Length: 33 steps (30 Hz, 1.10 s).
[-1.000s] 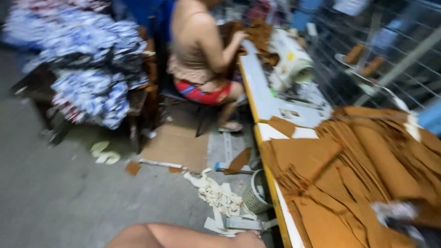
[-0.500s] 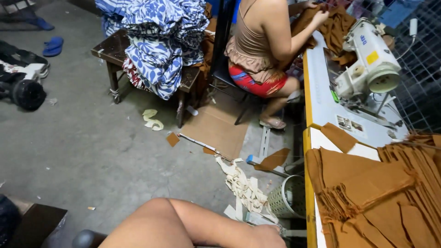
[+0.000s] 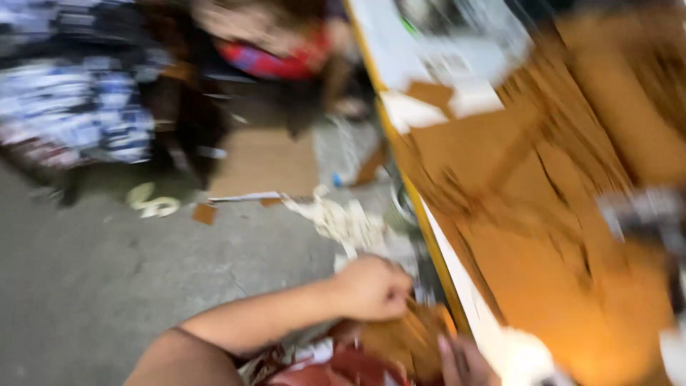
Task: The person is using an industrial sewing machine to sew and then fold individual brown fabric strips.
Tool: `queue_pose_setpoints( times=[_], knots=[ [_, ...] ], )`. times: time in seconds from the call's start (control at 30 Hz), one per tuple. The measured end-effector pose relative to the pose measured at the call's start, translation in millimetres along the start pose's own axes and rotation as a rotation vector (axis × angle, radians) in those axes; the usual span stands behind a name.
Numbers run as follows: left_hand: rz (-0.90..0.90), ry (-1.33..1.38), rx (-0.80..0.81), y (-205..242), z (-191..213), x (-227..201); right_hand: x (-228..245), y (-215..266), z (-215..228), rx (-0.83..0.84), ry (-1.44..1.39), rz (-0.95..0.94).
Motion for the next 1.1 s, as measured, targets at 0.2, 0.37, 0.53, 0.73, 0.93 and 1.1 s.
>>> queue_pose_setpoints(
  times=[0.2, 0.37, 0.53, 0.73, 0.93, 1.1],
  knots=[
    [0.352, 0.482, 0.372, -9.2, -13.6, -36.1, 144.4, -7.9, 69.1, 0.063, -0.062, 0.113],
    [0.312, 0.437, 0.388, -9.2, -40.1, -32.1, 140.9, 5.4, 85.9, 0.052, -0.168, 0.091],
    [0.036, 0.328, 0.374, -6.4, -50.1, -37.9, 143.6, 17.4, 90.4, -0.012, -0.154, 0.103],
    [-0.097, 0.139, 0.337, -8.5, -55.1, -54.9, 108.1, 40.7, 76.9, -0.183, 0.075, 0.219],
    [-0.119, 0.097, 0.320, -6.4, -71.6, -69.1, 100.1, 47.8, 73.5, -0.254, 0.061, 0.229],
    [-0.260, 0.065, 0.348, -8.0, -70.1, -79.7, 93.6, 57.3, 72.7, -0.222, 0.068, 0.250]
  ],
)
Point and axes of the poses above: each hand's wrist, its own y-axis away from the middle knuckle, its own z-axis out of the back of the hand, x = y × z, the point moved 2 cm from there along -y, towards the middle knuckle, and after that the axes turned 10 degrees about y, right-handed, at the moved point
